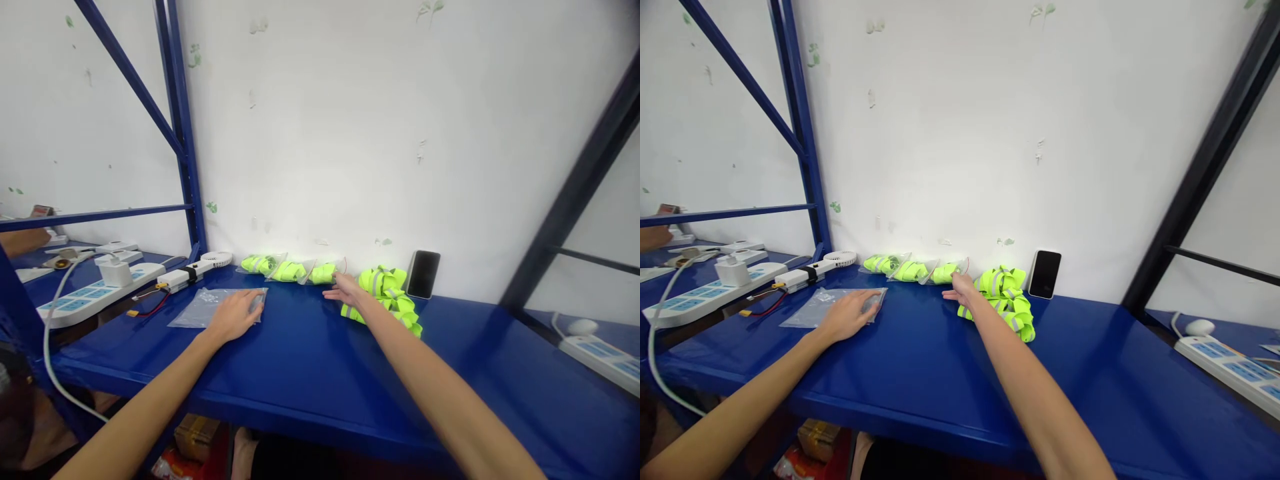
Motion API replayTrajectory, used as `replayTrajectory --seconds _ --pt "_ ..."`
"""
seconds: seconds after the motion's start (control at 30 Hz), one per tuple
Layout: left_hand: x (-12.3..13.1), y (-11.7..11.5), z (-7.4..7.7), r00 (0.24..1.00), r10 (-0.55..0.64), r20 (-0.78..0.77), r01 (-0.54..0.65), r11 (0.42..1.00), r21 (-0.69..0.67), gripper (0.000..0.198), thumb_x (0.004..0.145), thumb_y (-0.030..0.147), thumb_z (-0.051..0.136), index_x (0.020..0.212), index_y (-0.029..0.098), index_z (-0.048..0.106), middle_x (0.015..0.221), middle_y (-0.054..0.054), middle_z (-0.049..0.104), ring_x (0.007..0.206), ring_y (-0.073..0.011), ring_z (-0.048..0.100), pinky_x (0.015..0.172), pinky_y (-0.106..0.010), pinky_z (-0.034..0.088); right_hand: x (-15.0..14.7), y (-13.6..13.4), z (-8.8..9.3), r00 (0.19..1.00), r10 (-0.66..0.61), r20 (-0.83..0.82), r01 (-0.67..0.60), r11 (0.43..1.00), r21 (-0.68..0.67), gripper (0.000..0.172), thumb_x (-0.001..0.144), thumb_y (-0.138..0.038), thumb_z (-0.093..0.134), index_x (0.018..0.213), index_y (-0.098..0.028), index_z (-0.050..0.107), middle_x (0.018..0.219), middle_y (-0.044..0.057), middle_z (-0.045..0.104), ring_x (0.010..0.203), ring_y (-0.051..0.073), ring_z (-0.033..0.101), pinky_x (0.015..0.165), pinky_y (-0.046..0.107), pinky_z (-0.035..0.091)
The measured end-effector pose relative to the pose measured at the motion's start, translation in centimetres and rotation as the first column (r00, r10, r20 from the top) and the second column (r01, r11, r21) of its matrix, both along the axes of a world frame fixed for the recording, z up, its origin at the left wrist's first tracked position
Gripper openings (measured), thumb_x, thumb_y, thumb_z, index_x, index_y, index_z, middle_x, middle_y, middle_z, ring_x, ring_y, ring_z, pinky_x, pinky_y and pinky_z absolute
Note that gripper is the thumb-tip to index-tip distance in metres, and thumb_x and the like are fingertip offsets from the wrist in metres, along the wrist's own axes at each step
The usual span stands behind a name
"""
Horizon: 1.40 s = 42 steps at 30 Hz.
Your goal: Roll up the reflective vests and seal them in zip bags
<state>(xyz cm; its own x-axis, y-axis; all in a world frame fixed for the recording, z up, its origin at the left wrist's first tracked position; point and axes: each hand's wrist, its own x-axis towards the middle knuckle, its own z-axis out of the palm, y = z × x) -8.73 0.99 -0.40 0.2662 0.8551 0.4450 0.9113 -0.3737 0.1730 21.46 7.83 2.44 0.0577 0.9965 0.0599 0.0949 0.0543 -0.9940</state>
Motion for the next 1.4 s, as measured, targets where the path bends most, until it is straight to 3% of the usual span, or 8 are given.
replayTrajectory --seconds 0.2,0.4,0.5,0.87,1.03,1.17,1.27,1.4 --pt "1.1 -0.9 1.8 0.997 0.060 0.057 -0.074 0.955 0.287 0.043 0.092 0.041 0.037 0.121 0.019 0.059 0.112 -0.011 0.067 0.105 -0.0298 0.059 0.090 -0.040 0.042 6.8 -3.3 5.4 0.916 -0.038 0.400 0.049 0.999 -0.017 0.040 0.062 -0.022 0.074 0.100 -0.011 0.067 0.093 0.018 0.070 0.086 0.031 0.066 0.076 0.042 0.052" --pt "6.6 -2.2 1.8 0.987 -0.152 -0.051 0.160 0.960 0.230 0.038 0.092 0.037 0.038 0.123 0.023 0.057 0.119 -0.009 0.063 0.110 -0.0280 0.055 0.094 -0.042 0.039 8.7 -8.5 3.6 0.218 -0.086 0.972 -0.155 0.980 0.121 0.048 0.080 -0.043 0.058 0.118 -0.013 0.062 0.106 0.022 0.068 0.100 0.038 0.061 0.086 0.050 0.041" --pt "8.0 -2.3 0.8 0.978 -0.184 -0.095 0.198 0.966 0.168 0.036 0.090 0.036 0.043 0.118 0.022 0.061 0.123 -0.012 0.059 0.115 -0.0305 0.050 0.096 -0.047 0.038 7.6 -10.2 1.6 0.064 -0.140 0.988 -0.158 0.976 0.149 0.050 0.084 -0.040 0.054 0.123 -0.009 0.058 0.097 0.024 0.069 0.099 0.039 0.061 0.096 0.057 0.028" --pt "8.5 -0.3 2.2 0.915 -0.356 0.191 0.346 0.935 0.084 0.033 0.094 0.039 0.038 0.107 0.023 0.064 0.112 -0.007 0.064 0.109 -0.0239 0.055 0.098 -0.039 0.039 -0.9 -11.1 -1.1 0.266 -0.141 0.953 -0.426 0.870 0.248 0.059 0.092 -0.047 0.041 0.144 -0.020 0.036 0.113 0.016 0.065 0.104 0.030 0.059 0.094 0.044 0.036" --pt "9.3 -0.6 2.4 0.827 -0.528 0.193 0.540 0.841 -0.014 0.044 0.090 0.045 0.048 0.127 0.022 0.053 0.126 -0.009 0.059 0.117 -0.0243 0.053 0.101 -0.037 0.039 0.2 -10.3 -1.4 0.432 -0.083 0.898 -0.481 0.821 0.308 0.061 0.092 -0.055 0.038 0.142 -0.021 0.037 0.128 0.014 0.056 0.119 0.027 0.050 0.101 0.042 0.033" --pt "8.3 -0.8 1.1 0.847 -0.529 0.054 0.530 0.836 -0.139 0.073 0.077 0.047 0.064 0.143 0.029 0.037 0.149 -0.009 0.037 0.133 -0.0302 0.039 0.109 -0.044 0.032 2.6 -10.5 -1.3 0.369 0.060 0.927 -0.610 0.769 0.193 0.087 0.070 -0.065 0.066 0.143 -0.030 0.036 0.151 0.011 0.029 0.135 0.034 0.030 0.107 0.048 0.026" --pt "8.0 -0.8 0.6 0.866 -0.500 0.031 0.497 0.851 -0.171 0.077 0.077 0.041 0.065 0.145 0.031 0.032 0.153 -0.008 0.030 0.134 -0.0308 0.038 0.109 -0.045 0.033 3.0 -10.3 -1.4 0.446 0.066 0.892 -0.559 0.799 0.221 0.065 0.077 -0.048 0.065 0.137 -0.030 0.046 0.134 0.011 0.048 0.115 0.028 0.051 0.096 0.041 0.039" --pt "8.5 -1.5 1.4 0.873 -0.473 0.116 0.479 0.877 -0.026 0.084 0.078 0.037 0.064 0.149 0.029 0.020 0.154 -0.009 0.025 0.136 -0.0305 0.035 0.110 -0.044 0.034 2.4 -9.6 -1.3 0.760 0.026 0.649 -0.365 0.843 0.395 0.032 0.087 -0.037 0.051 0.112 -0.021 0.064 0.100 0.005 0.065 0.086 0.020 0.060 0.080 0.032 0.045"
